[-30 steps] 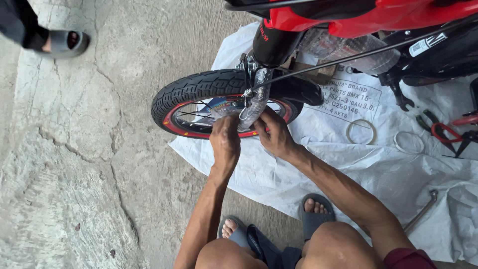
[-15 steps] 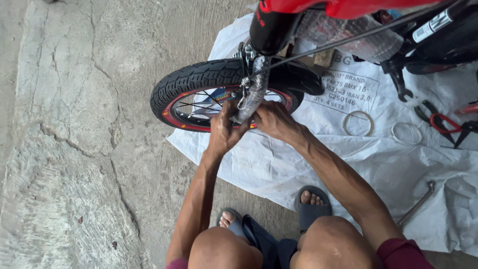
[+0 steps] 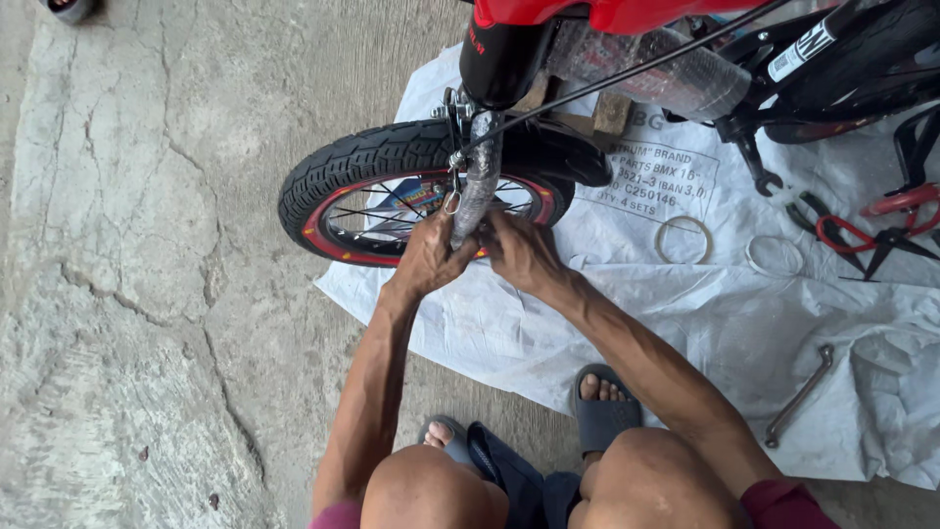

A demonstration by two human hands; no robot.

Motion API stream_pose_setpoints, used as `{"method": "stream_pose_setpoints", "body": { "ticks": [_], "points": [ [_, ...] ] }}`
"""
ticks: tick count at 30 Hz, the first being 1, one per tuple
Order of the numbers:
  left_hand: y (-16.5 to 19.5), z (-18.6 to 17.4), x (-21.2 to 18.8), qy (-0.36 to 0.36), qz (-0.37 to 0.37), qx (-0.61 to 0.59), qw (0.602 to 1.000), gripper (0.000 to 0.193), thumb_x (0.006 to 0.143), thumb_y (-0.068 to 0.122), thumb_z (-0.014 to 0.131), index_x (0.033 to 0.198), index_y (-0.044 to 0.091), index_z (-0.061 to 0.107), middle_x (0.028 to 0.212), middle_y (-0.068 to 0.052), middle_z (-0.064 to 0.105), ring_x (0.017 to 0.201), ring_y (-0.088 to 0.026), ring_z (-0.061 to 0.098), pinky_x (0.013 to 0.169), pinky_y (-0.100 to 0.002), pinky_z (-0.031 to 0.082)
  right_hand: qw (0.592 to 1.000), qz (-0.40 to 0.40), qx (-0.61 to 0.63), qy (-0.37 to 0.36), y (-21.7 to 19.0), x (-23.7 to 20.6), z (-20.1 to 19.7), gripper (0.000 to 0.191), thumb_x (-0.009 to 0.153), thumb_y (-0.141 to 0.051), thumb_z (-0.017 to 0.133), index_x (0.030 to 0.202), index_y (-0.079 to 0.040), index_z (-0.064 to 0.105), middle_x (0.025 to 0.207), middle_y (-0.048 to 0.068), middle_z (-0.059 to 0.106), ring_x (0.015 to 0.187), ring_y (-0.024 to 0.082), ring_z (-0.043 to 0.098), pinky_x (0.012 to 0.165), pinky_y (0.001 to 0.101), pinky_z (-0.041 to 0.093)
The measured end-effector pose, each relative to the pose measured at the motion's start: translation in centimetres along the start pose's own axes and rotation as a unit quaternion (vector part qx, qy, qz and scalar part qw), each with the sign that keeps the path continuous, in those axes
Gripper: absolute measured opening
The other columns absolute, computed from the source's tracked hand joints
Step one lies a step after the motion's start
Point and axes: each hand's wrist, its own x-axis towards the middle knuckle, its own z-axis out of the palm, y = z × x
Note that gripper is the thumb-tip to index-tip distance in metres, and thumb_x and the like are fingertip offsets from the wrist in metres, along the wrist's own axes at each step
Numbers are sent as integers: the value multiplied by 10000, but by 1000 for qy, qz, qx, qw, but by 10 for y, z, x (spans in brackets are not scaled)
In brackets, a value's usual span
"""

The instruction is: The person assembles a red BMX bicycle by removing protective bubble wrap from the frame and handlebars, then uses a wrench to tighten bolts on the handlebar stem, front wheel axle, and rear wheel axle. The person also uses pliers to adjust the rear brake cable and secures the brake assembly.

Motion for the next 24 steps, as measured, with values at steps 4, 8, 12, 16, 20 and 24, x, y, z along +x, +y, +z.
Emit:
{"method": "stream_pose_setpoints", "body": {
  "ticks": [4,8,12,16,20,24],
  "points": [
    [9,4,-4,42,6,19,999,605,869,130,749,1375,-21,453,1043,-274,680,829,-425,695,666,-449,567,999,25,31,-28,10,0,8,115,921,-61,675,1023,-12,655,798,192,695,749,390,712,631,475,546],
    [19,1,-12,102,-7,85,991,492,838,150,790,1268,53,571,951,-194,718,768,-348,721,638,-426,566,996,31,72,-30,20,-8,8,194,880,-19,625,1061,-28,696,765,190,694,717,374,717,600,448,550],
    [22,-1,-12,75,-24,90,993,490,841,185,843,1217,34,568,884,-161,708,738,-333,710,632,-427,554,998,29,63,1,10,-22,9,41,940,-57,624,931,-35,657,766,171,697,726,357,715,617,435,538],
    [29,-6,-18,75,-18,57,995,582,861,79,816,1348,-31,517,1039,-212,697,888,-371,712,739,-429,571,982,118,147,-27,-5,-29,11,128,1005,-130,596,936,-31,638,722,114,715,663,282,744,577,391,558],
    [36,-10,-36,63,58,21,996,742,741,-27,784,1410,-65,465,1292,-294,625,1166,-452,643,969,-476,551,986,119,116,6,-19,-32,12,182,1014,-163,615,882,-39,641,680,120,693,624,277,724,550,404,538],
    [26,19,-47,124,67,9,990,753,777,12,807,1419,-79,422,1359,-290,568,1224,-462,593,1021,-498,515,985,158,65,37,-37,-42,23,181,984,-181,665,878,-35,649,620,165,631,554,309,681,495,440,485]
  ]
}}
